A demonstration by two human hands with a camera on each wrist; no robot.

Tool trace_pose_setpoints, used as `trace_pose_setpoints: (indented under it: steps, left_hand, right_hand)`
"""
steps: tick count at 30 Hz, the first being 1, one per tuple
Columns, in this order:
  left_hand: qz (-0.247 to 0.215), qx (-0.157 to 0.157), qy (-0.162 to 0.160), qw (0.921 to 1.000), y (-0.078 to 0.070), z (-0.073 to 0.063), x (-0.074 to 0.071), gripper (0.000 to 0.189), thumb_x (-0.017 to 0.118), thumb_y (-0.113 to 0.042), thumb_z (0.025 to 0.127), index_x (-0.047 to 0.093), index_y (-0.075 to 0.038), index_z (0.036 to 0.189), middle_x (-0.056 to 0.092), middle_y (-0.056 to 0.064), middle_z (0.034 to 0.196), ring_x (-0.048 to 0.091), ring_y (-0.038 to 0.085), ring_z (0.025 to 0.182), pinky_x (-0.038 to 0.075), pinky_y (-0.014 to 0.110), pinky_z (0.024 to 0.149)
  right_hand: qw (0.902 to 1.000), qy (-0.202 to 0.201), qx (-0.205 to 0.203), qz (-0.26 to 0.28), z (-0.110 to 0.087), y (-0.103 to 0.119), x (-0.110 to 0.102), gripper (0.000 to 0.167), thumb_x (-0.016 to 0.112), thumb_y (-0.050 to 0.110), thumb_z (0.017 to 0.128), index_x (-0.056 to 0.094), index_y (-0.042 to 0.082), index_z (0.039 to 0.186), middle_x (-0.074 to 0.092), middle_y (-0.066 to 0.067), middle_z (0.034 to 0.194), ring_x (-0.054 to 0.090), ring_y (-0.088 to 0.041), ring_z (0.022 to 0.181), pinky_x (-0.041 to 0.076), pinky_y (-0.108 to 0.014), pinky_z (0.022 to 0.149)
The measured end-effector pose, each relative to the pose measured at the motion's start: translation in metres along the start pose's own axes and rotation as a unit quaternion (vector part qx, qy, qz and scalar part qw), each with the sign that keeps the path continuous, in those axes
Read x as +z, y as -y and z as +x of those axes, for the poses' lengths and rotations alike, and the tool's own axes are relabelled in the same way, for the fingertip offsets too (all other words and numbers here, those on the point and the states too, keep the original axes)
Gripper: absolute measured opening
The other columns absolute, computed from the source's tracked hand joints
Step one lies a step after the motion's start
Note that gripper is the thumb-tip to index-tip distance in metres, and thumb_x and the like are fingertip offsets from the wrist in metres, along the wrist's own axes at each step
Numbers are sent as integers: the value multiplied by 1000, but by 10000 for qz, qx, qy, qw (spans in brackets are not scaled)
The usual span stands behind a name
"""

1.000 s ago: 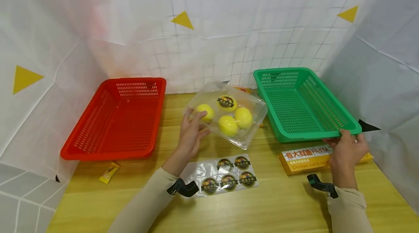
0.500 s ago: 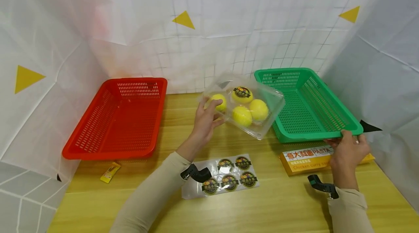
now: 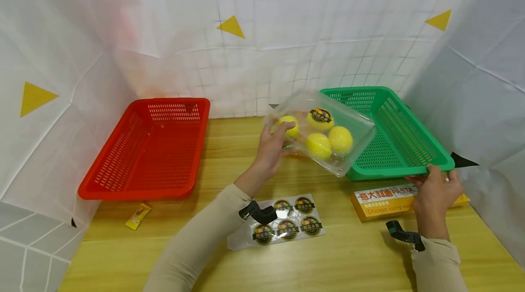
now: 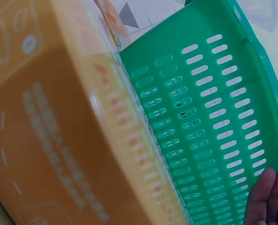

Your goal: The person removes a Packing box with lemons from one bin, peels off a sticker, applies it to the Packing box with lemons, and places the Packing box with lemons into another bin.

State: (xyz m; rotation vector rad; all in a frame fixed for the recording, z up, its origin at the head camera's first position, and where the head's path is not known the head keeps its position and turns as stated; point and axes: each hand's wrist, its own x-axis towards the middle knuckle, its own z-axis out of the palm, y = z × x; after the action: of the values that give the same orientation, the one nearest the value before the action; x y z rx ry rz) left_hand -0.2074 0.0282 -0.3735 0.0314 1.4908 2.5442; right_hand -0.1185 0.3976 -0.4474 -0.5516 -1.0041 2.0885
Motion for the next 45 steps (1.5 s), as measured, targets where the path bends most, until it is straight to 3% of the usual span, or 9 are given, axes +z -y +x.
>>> trace_pose_setpoints:
  steps: [6, 17, 25, 34, 39, 42, 45]
  left_hand:
    - [48, -115, 31, 9999, 2, 6, 7, 83, 78, -29, 90, 34, -16, 159, 56, 14, 130, 61, 19, 70, 59, 31, 68]
    - [354, -226, 16, 9991, 2, 19, 17, 88, 78, -34, 89, 31, -16, 161, 58, 9, 130, 63, 24, 78, 60, 39, 76]
    - [286, -267, 68, 9992, 7, 29, 28, 84, 78, -32, 89, 34, -14, 158, 56, 9, 128, 63, 32, 86, 55, 55, 93]
    - [427, -231, 56, 9988, 13, 37, 32, 89, 79, -36, 88, 29, -13, 157, 52, 10, 131, 61, 31, 83, 57, 48, 82]
    - [559, -311, -158, 9978, 15, 37, 34, 99, 82, -40, 88, 19, -9, 159, 49, 19, 137, 65, 30, 105, 56, 49, 93]
    - [771, -384, -291, 9959, 15, 36, 36, 107, 83, -43, 87, 15, -9, 162, 37, 21, 152, 58, 33, 124, 54, 47, 99]
    - [1144, -456, -375, 9917, 14, 35, 39, 113, 84, -47, 85, 12, -11, 165, 27, 19, 162, 51, 34, 133, 50, 48, 104]
  right_hand:
    - [10000, 8, 41, 11, -3, 0, 1, 39, 63, -2, 99, 61, -2, 138, 74, -20, 104, 72, -28, 61, 58, -36, 45]
    - [9999, -11, -69, -90, -6, -2, 2, 37, 61, -1, 100, 62, -1, 137, 73, -20, 102, 71, -27, 60, 57, -34, 44]
    - [9997, 119, -213, -100, -8, -5, 0, 36, 59, -2, 100, 59, -5, 136, 73, -20, 98, 71, -27, 59, 57, -34, 45]
    - [9995, 132, -263, -110, -8, -6, 0, 35, 60, -1, 100, 60, -5, 135, 73, -20, 98, 71, -26, 59, 57, -33, 46]
    - [9996, 111, -244, -126, -10, -8, 0, 35, 60, 0, 100, 60, -5, 134, 73, -19, 97, 70, -26, 57, 57, -33, 45]
    - [9995, 148, -251, -119, -10, -9, 0, 34, 60, 0, 101, 59, -6, 134, 72, -19, 97, 69, -25, 57, 57, -33, 45]
    - [9995, 178, -252, -69, -10, -9, 0, 34, 60, 0, 101, 59, -6, 135, 72, -19, 98, 69, -26, 57, 57, -33, 45]
